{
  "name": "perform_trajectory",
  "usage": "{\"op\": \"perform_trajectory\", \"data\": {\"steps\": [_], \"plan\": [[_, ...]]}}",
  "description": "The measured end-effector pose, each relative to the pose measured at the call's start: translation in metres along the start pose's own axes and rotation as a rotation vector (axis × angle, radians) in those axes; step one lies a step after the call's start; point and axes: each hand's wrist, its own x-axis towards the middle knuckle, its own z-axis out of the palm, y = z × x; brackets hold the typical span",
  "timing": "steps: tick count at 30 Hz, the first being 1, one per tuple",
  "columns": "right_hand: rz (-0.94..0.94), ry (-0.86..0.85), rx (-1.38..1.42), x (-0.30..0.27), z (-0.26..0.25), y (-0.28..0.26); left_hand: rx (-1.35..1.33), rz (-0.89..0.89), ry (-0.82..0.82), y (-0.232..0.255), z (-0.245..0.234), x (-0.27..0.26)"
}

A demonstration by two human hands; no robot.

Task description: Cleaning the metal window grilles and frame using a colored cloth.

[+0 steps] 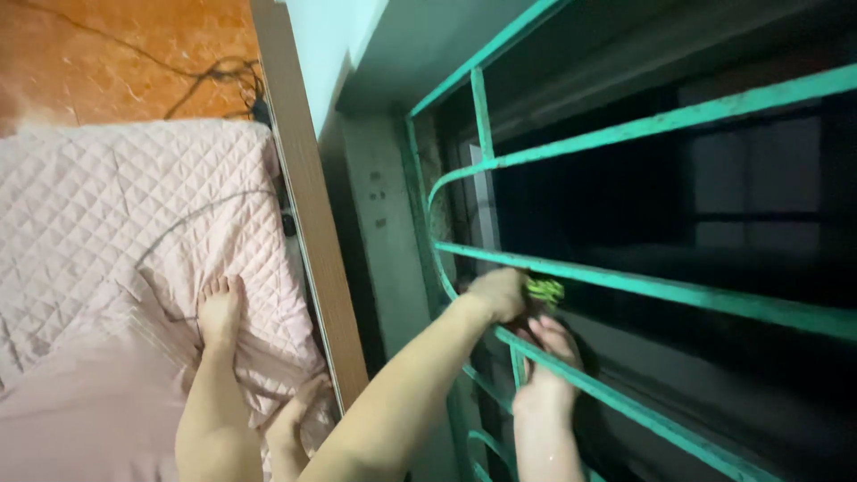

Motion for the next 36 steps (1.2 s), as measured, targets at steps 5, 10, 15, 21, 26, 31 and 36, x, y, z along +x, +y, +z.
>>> {"op": "perform_trajectory", "data": {"steps": [5, 10, 15, 21, 26, 31, 36], "plan": [[0.074, -0.079, -0.451, -0.029, 0.033, -0.018, 0.070, -0.208, 0.010, -0.066, 0.019, 0.061], [0.050, -0.109, -0.490, -0.018, 0.032, -0.011, 0.062, -0.372, -0.032, -0.082, 0.021, 0.076], [0.004, -0.062, -0.514, 0.007, 0.031, -0.006, -0.439, -0.425, 0.609, -0.051, 0.000, 0.059], [-0.243, -0.172, -0.214, -0.010, 0.034, -0.007, -0.791, 0.002, 0.368, 0.065, 0.015, 0.002], [-0.315, -0.074, -0.230, -0.014, 0.039, -0.004, -0.853, 0.037, 0.287, 0.062, 0.033, 0.046], [-0.228, 0.018, -0.329, -0.026, 0.053, -0.011, -0.581, 0.173, 0.649, -0.013, 0.068, 0.140], [-0.237, 0.060, -0.456, -0.027, 0.059, -0.010, -0.714, 0.098, 0.728, -0.058, 0.039, 0.157]]}}
